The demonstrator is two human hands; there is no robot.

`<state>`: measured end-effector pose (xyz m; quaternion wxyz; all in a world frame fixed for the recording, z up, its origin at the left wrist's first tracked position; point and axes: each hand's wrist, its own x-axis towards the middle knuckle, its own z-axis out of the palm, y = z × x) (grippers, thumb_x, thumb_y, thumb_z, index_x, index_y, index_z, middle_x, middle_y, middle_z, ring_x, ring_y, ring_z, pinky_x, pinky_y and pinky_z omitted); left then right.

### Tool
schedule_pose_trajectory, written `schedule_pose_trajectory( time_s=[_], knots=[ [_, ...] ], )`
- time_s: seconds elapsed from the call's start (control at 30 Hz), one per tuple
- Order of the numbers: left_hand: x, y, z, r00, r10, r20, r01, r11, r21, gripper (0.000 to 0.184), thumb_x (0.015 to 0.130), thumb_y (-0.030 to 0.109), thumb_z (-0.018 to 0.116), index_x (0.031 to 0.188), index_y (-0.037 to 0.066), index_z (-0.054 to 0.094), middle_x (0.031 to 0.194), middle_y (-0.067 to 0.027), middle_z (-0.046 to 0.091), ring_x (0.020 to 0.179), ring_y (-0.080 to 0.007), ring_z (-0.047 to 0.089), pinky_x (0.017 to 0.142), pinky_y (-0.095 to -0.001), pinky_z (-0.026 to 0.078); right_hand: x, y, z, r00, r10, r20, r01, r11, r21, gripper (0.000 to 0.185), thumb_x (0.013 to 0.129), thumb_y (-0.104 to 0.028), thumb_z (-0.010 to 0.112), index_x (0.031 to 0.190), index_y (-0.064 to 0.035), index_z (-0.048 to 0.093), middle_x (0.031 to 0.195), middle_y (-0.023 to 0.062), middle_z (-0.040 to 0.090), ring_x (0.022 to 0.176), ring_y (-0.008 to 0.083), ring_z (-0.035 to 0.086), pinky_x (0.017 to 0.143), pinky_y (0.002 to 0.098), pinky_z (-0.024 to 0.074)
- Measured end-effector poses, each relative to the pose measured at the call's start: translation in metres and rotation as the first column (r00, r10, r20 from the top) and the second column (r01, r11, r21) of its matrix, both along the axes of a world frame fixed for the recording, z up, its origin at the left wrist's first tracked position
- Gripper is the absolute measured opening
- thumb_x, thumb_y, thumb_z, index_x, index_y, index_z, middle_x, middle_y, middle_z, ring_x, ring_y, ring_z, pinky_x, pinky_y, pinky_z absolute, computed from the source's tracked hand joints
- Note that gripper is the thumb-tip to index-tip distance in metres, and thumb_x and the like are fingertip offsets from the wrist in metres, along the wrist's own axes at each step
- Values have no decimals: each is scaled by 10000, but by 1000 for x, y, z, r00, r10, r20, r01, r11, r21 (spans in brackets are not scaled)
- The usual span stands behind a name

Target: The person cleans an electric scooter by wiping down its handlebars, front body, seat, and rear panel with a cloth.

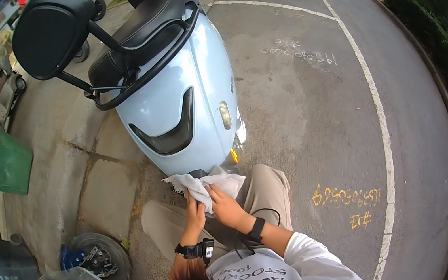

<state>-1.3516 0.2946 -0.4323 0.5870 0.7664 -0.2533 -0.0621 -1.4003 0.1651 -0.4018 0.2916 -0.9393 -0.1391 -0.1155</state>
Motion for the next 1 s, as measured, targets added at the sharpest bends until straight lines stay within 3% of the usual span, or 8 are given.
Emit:
schedule_pose_trajectory(
  time_s=[0.27,0.63,0.7,0.77,0.8,0.83,0.9,1.0],
  knots=[
    [46,-23,26,935,123,331,-184,970,161,648,773,194,379,1314,-60,128,1372,-276,5,1269,-432,-44,1002,-529,17,35,-13,11,997,72,-8,-70,987,145,497,615,-7,555,1096,64,452,1204,226,365,1109,389,361,942,385,318],
    [38,-20,19,957,103,270,-137,984,111,648,755,169,405,1287,-100,151,1351,-314,31,1253,-465,10,1017,-485,98,28,-4,-15,999,3,-34,3,984,176,467,624,-5,531,1083,65,482,1204,201,384,1097,350,388,935,364,335],
    [46,-21,23,935,124,333,-215,943,254,633,757,171,417,1275,-107,181,1343,-327,28,1249,-473,15,1016,-492,92,30,-3,-7,1000,-3,-13,5,992,128,474,641,-30,534,1098,73,462,1211,202,380,1104,345,388,935,367,334],
    [49,-22,31,931,141,336,-234,938,254,633,758,175,428,1270,-109,188,1339,-333,22,1245,-479,13,1015,-499,83,28,-1,1,999,-15,46,5,980,201,494,651,-38,539,1122,69,437,1224,203,370,1119,337,380,933,370,333],
    [52,-23,35,925,160,345,-256,932,256,633,759,178,439,1266,-112,196,1334,-340,16,1242,-486,10,1013,-506,74,27,-3,6,997,16,-71,4,959,282,525,665,-42,537,1163,49,399,1252,206,346,1163,333,343,973,385,288],
    [54,-26,37,926,160,342,-256,932,256,633,759,178,439,1266,-112,196,1334,-340,16,1242,-486,10,1013,-506,74,30,-7,10,997,16,-73,5,960,282,525,665,-42,537,1163,49,399,1252,206,346,1163,333,343,973,385,288],
    [57,-29,43,898,212,384,-279,952,127,644,761,187,459,1267,-110,194,1328,-350,0,1237,-495,-8,1009,-518,59,39,-17,21,989,-74,126,75,997,-2,587,666,-31,532,1222,16,353,1288,199,314,1215,328,285,1010,409,228],
    [79,-35,73,855,179,487,-346,897,277,696,776,270,504,1291,-75,189,1365,-281,29,1252,-467,-51,976,-574,41,76,-42,51,963,-190,190,189,982,22,683,656,-21,541,1285,-7,276,1328,184,262,1260,359,181,1014,498,157]
  ],
)
